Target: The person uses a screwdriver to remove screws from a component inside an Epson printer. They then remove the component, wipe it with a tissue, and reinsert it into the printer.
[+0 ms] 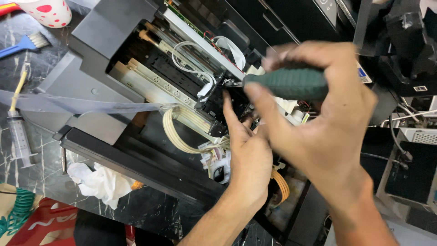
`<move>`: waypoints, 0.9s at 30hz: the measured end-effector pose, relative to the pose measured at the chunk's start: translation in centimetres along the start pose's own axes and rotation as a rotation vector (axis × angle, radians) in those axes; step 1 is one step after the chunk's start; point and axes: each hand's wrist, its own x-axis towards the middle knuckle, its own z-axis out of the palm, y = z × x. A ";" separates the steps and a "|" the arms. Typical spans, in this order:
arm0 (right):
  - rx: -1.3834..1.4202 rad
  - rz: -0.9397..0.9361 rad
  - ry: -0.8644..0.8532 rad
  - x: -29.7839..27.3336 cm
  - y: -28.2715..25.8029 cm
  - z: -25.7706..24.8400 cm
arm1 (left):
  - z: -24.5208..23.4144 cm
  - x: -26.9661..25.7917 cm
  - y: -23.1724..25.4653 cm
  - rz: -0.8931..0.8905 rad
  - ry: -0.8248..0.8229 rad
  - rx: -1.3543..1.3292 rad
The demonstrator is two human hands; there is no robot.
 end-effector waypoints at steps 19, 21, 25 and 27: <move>0.152 0.162 -0.099 -0.5 -2.5 0.0 | -0.1 -0.5 0.1 0.148 -0.122 -0.173; 0.189 0.171 -0.046 -0.8 -2.1 0.3 | -0.1 -0.6 0.8 0.027 -0.065 -0.059; 0.127 0.091 -0.024 -2.1 -2.0 -0.1 | -0.5 -0.3 0.0 0.005 -0.063 -0.015; 0.076 0.249 0.050 -2.2 -3.8 -0.7 | -1.1 -0.3 -0.7 0.090 -0.185 0.001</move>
